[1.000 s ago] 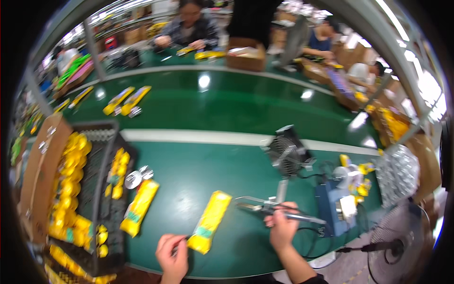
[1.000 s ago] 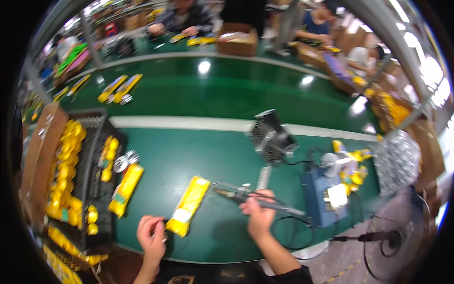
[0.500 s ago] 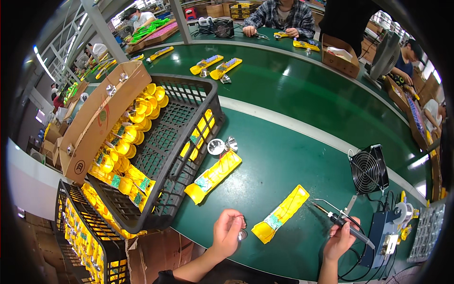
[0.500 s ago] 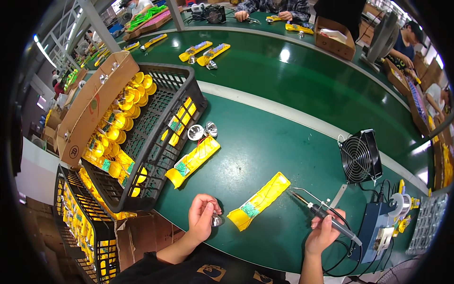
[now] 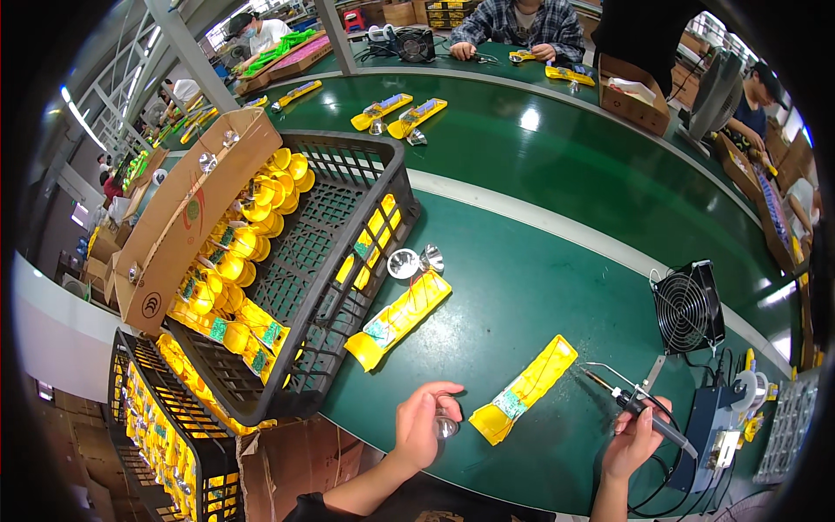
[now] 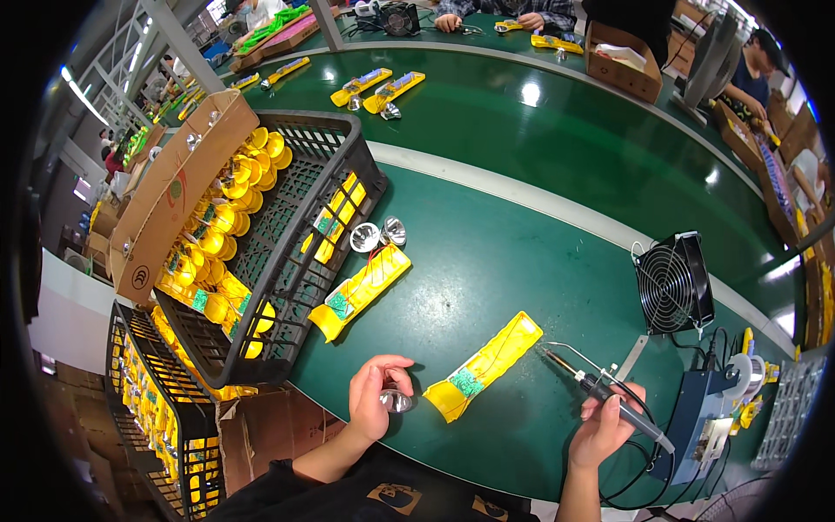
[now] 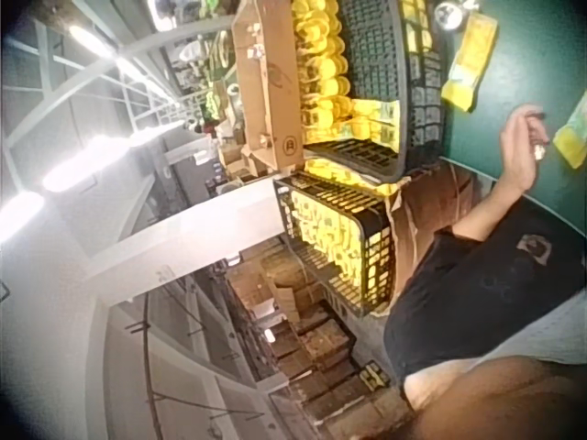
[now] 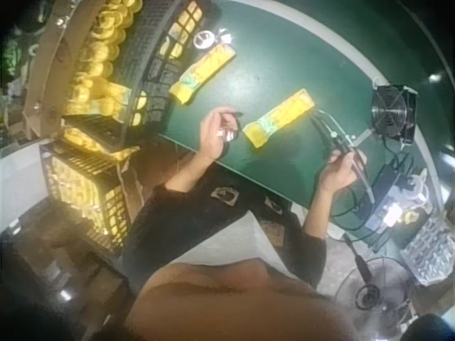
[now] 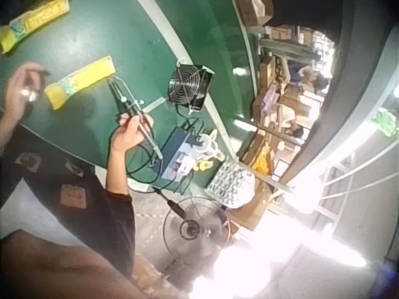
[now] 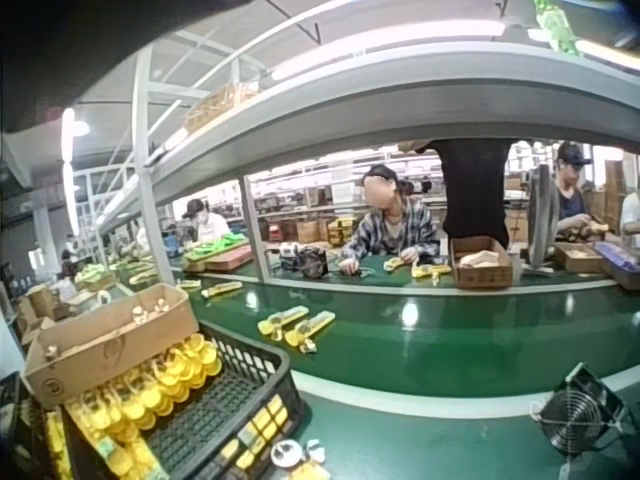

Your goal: The person takes flashlight components from a crate, solders wires to circuit boards inside the flashlight casings using a soldering iron, and places assembled flashlights onto a conveyor belt.

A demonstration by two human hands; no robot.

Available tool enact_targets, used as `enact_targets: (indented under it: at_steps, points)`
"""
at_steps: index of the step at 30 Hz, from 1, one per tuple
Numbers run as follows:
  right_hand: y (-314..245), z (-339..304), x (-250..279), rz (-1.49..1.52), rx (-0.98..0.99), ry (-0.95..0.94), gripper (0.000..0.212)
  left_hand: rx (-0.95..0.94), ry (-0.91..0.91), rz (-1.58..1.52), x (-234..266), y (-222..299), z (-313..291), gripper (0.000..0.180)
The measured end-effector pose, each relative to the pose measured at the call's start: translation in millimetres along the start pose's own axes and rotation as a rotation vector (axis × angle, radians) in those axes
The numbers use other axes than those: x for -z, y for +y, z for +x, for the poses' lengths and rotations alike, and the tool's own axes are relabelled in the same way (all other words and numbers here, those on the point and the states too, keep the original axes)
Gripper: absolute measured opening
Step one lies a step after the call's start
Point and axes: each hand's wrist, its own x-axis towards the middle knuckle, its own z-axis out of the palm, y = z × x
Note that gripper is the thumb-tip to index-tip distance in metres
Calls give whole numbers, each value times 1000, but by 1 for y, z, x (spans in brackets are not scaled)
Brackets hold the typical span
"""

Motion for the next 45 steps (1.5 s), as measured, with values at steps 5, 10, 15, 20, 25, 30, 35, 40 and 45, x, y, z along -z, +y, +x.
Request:
enact_targets:
  at_steps: [5, 10, 15, 20, 25, 30, 35, 40, 45]
  points:
    - [-2, -1, 0, 12, 1, 13, 19, 96, 31, -130, 0, 0, 2, 29]
    - [-1, -2, 3, 25, -11, -3, 19, 49, 107, -84, -3, -7, 1, 18]
    - [-2, -2, 3, 12, 10, 25, 20, 67, 136, 41, -10, 3, -1, 10]
    - [-10, -6, -3, 40, 101, -4, 31, -108, 130, 340, -16, 6, -5, 4]
    - [-15, -19, 3, 2, 109, -189, 36, -392, 129, 691, -30, 2, -7, 12]
    - [-6, -27, 1, -73, 60, -333, 36, -227, 58, 767, -32, 1, -3, 14]
    - [-3, -29, 0, -65, 7, -412, 31, -259, 11, 755, -31, 3, 0, 14]
    - [-1, -31, -3, -75, -31, -434, 31, -254, -4, 766, -31, 2, 3, 15]
    - [0, -32, -5, -93, -59, -432, 32, -270, -36, 763, -30, 1, 4, 17]
